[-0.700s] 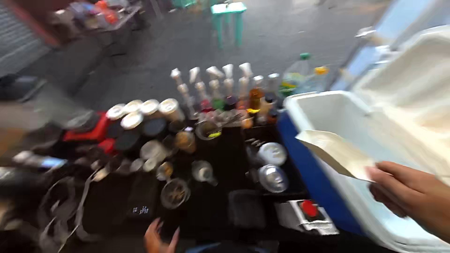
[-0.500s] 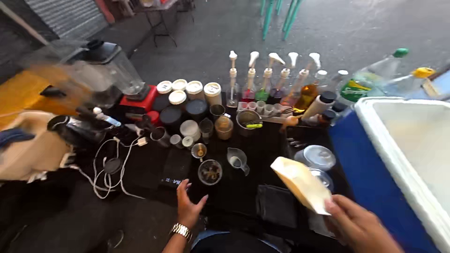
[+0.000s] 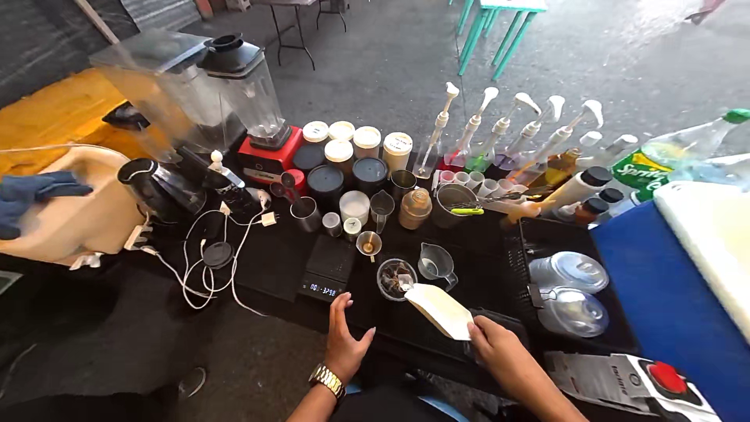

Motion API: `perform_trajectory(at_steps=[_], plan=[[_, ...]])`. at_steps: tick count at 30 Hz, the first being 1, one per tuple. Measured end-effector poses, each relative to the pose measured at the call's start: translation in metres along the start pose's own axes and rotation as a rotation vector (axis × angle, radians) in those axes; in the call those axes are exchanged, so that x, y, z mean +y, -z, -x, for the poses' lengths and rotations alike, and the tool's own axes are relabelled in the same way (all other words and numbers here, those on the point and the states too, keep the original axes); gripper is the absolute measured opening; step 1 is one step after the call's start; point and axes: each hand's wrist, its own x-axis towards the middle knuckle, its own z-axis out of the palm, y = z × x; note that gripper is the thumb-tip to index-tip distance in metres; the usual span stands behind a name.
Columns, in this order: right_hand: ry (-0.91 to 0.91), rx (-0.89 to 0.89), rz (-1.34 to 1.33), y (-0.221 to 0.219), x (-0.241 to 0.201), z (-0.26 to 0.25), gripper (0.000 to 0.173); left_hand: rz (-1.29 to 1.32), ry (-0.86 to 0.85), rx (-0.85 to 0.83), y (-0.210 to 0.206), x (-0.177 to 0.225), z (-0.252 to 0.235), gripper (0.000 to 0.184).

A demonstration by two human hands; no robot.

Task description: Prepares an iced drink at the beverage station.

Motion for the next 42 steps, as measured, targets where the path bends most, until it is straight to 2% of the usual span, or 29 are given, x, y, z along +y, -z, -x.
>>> perform_trajectory(at_steps=[4,8,13,17,24,28,34,38,42], plan=[[-0.018,0.03,0.011,0.003,-0.001,0.01,0.035,0.051,0.026,-0.098,-0.017,0.005,-0.024,0.107],[-0.032,0.082,-0.11,0.009,0.014,0.031,0.033,0.13,-0.006,-0.104,-0.057,0.012,-0.057,0.128],[-0.054,0.05,-0.228,0.003,0.017,0.052,0.031,0.226,0.048,-0.03,-0.084,0.016,-0.072,0.122],[-0.04,0.121,-0.195,0.004,0.007,0.042,0.031,0.235,0.041,-0.051,-0.081,0.015,-0.068,0.129],[0.097,0.227,0.121,0.027,-0.046,-0.011,0.039,0.157,0.029,-0.003,-0.08,0.012,-0.064,0.133],[0.046,0.074,0.327,0.017,-0.068,-0.029,0.043,0.137,0.039,0.008,-0.07,0.008,-0.051,0.131],[0.113,0.199,0.185,0.022,-0.051,-0.029,0.038,0.141,0.054,0.012,-0.047,0.003,-0.028,0.125],[-0.011,0.083,0.3,0.012,-0.046,-0.032,0.041,0.123,0.01,0.013,-0.035,-0.003,-0.009,0.12],[0.075,0.238,0.254,0.016,-0.042,-0.025,0.038,0.087,0.024,0.033,-0.017,-0.011,0.008,0.121]])
